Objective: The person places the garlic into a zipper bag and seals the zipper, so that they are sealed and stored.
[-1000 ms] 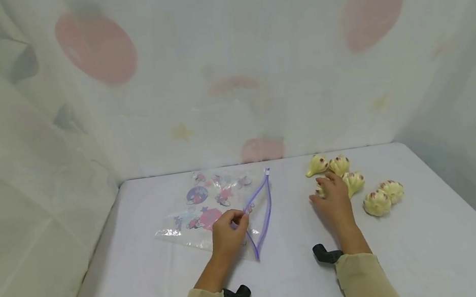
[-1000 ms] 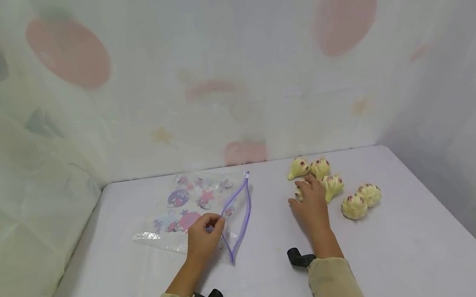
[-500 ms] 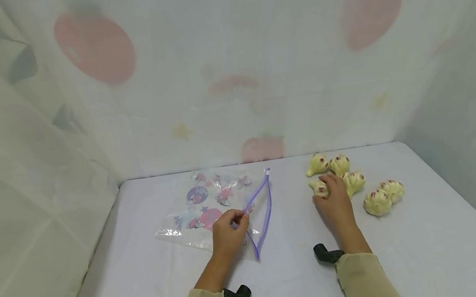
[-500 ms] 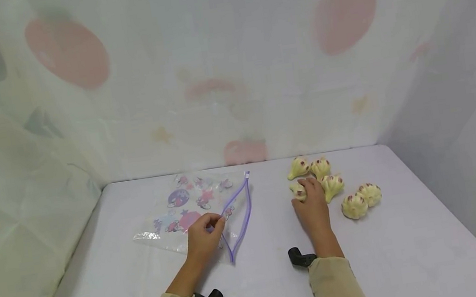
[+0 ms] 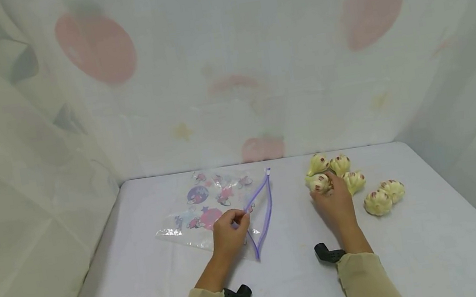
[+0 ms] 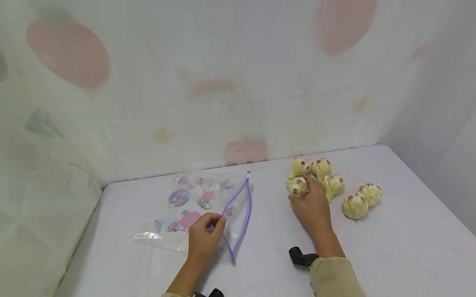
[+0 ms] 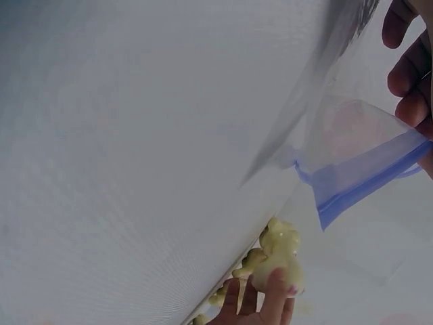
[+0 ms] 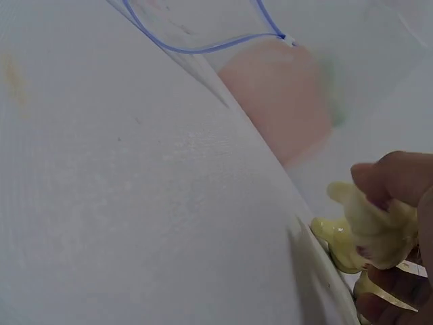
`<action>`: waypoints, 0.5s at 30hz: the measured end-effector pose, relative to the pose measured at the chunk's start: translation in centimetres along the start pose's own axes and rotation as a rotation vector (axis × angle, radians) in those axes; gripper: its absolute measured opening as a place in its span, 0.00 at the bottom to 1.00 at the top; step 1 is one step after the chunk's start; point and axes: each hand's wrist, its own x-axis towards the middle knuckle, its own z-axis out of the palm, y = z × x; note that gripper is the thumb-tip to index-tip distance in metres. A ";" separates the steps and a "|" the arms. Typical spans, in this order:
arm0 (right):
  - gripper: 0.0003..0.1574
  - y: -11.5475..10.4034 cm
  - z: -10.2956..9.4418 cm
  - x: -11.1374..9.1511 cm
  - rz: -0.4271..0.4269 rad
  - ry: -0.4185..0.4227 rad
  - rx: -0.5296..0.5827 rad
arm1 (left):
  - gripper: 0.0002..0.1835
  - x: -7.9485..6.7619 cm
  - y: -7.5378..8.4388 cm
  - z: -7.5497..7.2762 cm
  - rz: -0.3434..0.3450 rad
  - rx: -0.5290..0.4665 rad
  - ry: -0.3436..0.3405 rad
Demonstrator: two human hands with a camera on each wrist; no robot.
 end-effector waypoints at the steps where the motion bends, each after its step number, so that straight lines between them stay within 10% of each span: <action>1: 0.48 -0.1 0.0 0.0 0.009 0.006 0.014 | 0.02 0.0 0.0 0.0 0.000 -0.002 0.001; 15: 0.42 -0.9 0.1 -0.4 0.003 0.017 0.054 | 0.03 0.0 -0.2 0.2 0.008 -0.003 0.010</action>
